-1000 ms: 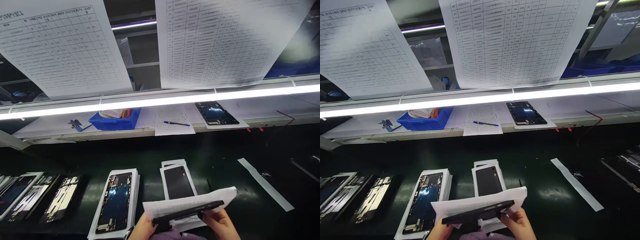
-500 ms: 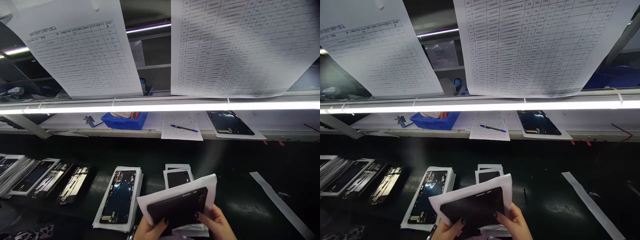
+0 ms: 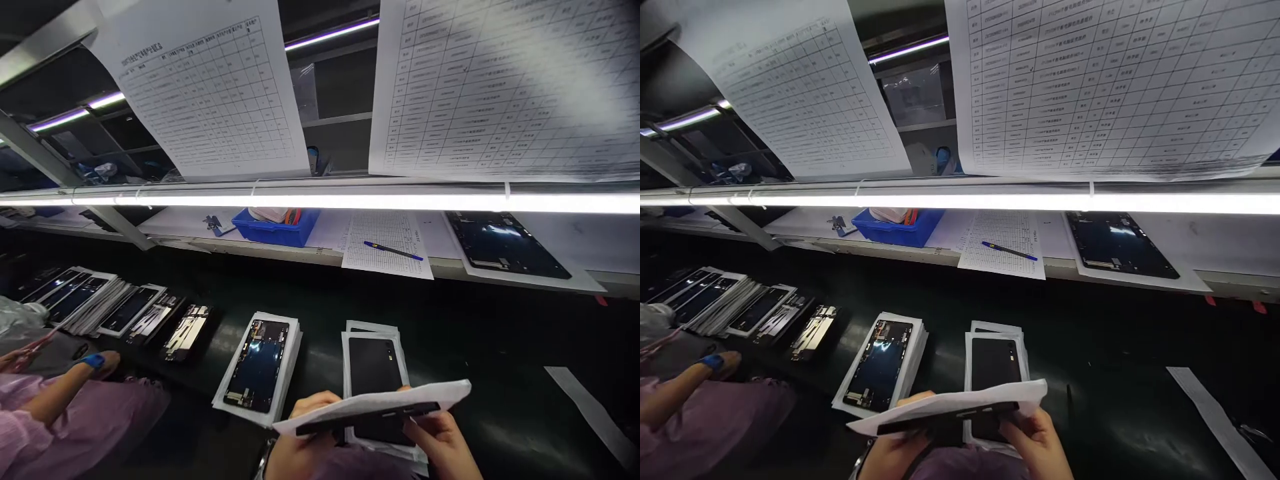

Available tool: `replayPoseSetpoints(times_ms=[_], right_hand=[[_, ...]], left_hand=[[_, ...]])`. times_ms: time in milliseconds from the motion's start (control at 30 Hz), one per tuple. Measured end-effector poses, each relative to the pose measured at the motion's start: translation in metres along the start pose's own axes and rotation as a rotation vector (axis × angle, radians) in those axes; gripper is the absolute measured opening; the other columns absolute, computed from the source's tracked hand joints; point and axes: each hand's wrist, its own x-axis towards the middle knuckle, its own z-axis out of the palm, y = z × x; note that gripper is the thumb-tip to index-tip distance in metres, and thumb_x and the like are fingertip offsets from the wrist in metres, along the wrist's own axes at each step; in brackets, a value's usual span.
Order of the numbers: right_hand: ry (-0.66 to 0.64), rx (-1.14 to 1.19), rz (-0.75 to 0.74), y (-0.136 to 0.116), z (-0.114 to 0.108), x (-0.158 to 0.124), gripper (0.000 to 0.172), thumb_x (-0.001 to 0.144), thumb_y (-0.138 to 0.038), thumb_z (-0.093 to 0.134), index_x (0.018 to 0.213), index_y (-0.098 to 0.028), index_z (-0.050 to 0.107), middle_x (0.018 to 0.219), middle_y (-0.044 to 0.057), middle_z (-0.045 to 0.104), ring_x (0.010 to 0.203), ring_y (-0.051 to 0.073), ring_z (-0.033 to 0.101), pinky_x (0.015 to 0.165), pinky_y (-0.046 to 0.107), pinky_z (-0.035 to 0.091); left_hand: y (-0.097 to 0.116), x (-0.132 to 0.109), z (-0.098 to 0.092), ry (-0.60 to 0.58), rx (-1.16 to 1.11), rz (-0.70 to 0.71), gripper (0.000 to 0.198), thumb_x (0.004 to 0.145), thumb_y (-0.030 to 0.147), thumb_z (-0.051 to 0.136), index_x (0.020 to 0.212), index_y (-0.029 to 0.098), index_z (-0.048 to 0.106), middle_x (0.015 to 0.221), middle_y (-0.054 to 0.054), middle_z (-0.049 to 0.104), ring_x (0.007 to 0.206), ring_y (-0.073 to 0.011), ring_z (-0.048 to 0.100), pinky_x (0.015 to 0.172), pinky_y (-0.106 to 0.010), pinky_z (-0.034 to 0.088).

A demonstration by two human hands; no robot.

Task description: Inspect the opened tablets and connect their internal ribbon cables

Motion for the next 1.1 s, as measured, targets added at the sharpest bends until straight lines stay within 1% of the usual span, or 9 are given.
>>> replayPoseSetpoints(times_ms=[167,300,433,500,600,733,867,1000,1100], right_hand=[[-0.148,-0.255,-0.096,0.012,-0.029,0.024,0.048,0.068,-0.065,0.085,0.086,-0.020,0.083,0.095,0.014,0.075,0.092,0.040,0.069,0.087,0.051,0.057],[-0.261,-0.540,-0.284,-0.018,-0.052,0.053,0.052,0.075,-0.067,0.078,0.105,-0.025,0.083,0.121,0.015,0.071,0.121,0.047,0.056,0.107,0.062,0.042],[-0.316,-0.569,-0.321,-0.050,-0.058,0.066,0.059,0.074,-0.063,0.081,0.122,-0.030,0.077,0.137,0.012,0.062,0.132,0.045,0.048,0.111,0.059,0.040],[-0.364,-0.568,-0.291,-0.051,-0.052,0.064,0.059,0.073,-0.062,0.083,0.121,-0.029,0.077,0.133,0.012,0.065,0.127,0.045,0.053,0.107,0.057,0.045],[-0.469,-0.533,-0.231,-0.039,-0.037,0.056,0.049,0.080,-0.064,0.078,0.109,-0.025,0.081,0.112,0.014,0.072,0.106,0.039,0.065,0.093,0.050,0.056],[-0.407,-0.442,-0.214,-0.030,-0.020,0.047,0.051,0.079,-0.069,0.077,0.097,-0.021,0.083,0.092,0.013,0.071,0.087,0.034,0.067,0.078,0.044,0.060],[-0.483,-0.302,-0.077,-0.037,-0.009,0.033,0.051,0.077,-0.064,0.082,0.109,-0.024,0.081,0.100,0.012,0.072,0.094,0.034,0.068,0.084,0.044,0.060],[-0.539,-0.136,0.045,-0.036,0.014,0.004,0.058,0.078,-0.060,0.084,0.122,-0.023,0.074,0.106,0.011,0.072,0.093,0.032,0.069,0.084,0.043,0.059],[-0.521,-0.011,0.135,-0.024,0.033,-0.022,0.065,0.074,-0.060,0.087,0.123,-0.020,0.071,0.113,0.013,0.071,0.098,0.033,0.069,0.086,0.044,0.058]], left_hand=[[-0.003,-0.006,0.008,0.058,-0.018,-0.093,0.045,0.085,0.062,0.066,0.090,0.019,0.080,0.101,-0.011,0.075,0.098,-0.0279,0.067,0.092,-0.036,0.052],[-0.006,-0.015,0.016,0.182,-0.134,-0.257,0.060,0.078,0.067,0.071,0.113,0.018,0.077,0.115,-0.014,0.074,0.111,-0.0322,0.065,0.103,-0.040,0.049],[-0.008,-0.024,0.021,0.262,-0.273,-0.320,0.070,0.071,0.074,0.074,0.112,0.017,0.077,0.125,-0.017,0.071,0.123,-0.0369,0.060,0.113,-0.046,0.041],[-0.011,-0.029,0.022,0.320,-0.303,-0.368,0.075,0.065,0.076,0.077,0.111,0.017,0.077,0.123,-0.018,0.072,0.123,-0.0388,0.060,0.113,-0.048,0.040],[-0.015,-0.037,0.023,0.399,-0.293,-0.418,0.078,0.060,0.077,0.080,0.109,0.016,0.078,0.120,-0.018,0.073,0.123,-0.0402,0.061,0.113,-0.049,0.040],[-0.013,-0.040,0.023,0.492,-0.365,-0.449,0.076,0.059,0.071,0.084,0.110,0.016,0.077,0.117,-0.017,0.074,0.120,-0.0396,0.063,0.113,-0.051,0.042],[-0.002,-0.024,0.006,0.538,-0.638,-0.447,0.066,0.061,0.063,0.088,0.108,0.018,0.075,0.118,-0.013,0.074,0.119,-0.0347,0.064,0.108,-0.044,0.048],[0.011,0.010,-0.031,0.479,-0.722,-0.507,0.038,0.072,0.042,0.087,0.097,0.015,0.075,0.103,-0.012,0.077,0.103,-0.0296,0.072,0.090,-0.036,0.057],[0.021,0.033,-0.057,0.301,-0.711,-0.619,0.035,0.071,0.030,0.085,0.097,0.010,0.074,0.093,-0.013,0.077,0.082,-0.0253,0.073,0.075,-0.032,0.057]])
